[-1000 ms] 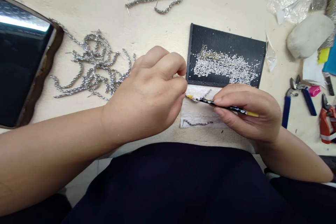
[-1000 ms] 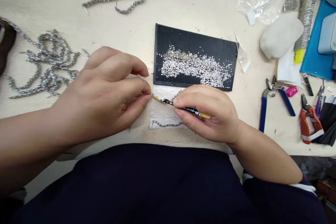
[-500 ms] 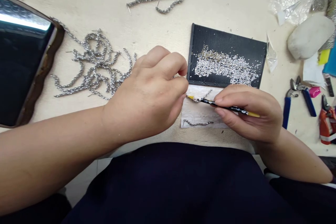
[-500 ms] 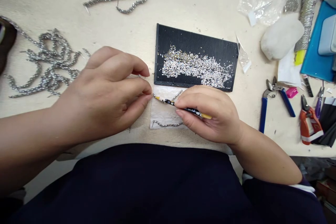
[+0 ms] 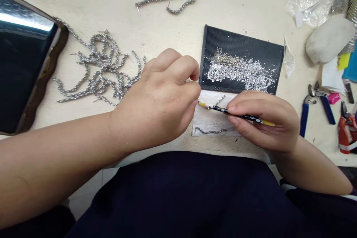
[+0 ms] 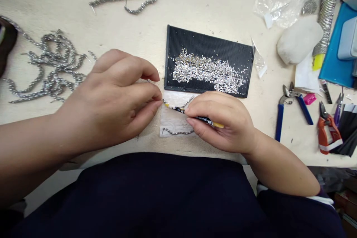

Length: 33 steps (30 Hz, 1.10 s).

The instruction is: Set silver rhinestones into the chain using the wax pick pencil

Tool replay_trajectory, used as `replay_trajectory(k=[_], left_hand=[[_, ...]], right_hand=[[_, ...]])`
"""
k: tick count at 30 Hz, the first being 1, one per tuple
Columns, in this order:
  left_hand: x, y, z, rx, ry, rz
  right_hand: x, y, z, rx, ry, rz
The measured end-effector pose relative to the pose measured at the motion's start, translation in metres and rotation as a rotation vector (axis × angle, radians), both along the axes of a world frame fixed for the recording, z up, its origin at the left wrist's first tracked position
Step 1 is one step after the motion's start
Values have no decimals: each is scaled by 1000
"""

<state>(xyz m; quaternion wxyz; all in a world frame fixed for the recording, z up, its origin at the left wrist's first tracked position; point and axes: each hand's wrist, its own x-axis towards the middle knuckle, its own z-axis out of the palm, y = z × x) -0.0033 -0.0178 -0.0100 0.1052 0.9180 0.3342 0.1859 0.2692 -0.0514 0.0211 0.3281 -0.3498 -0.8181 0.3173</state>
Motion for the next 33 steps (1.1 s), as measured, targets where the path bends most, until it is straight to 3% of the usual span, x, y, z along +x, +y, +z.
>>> replay_trajectory(k=[15,24,33], left_hand=[[-2,0,4,-24,18,14],[-1,-1,1,-26,-9,11],[-2,-1,3,-79,-9,11]], right_hand=[[1,-1,0,28,9,-24],[1,1,-1,37,-30,84],[2,-4,2,2,-27,27]])
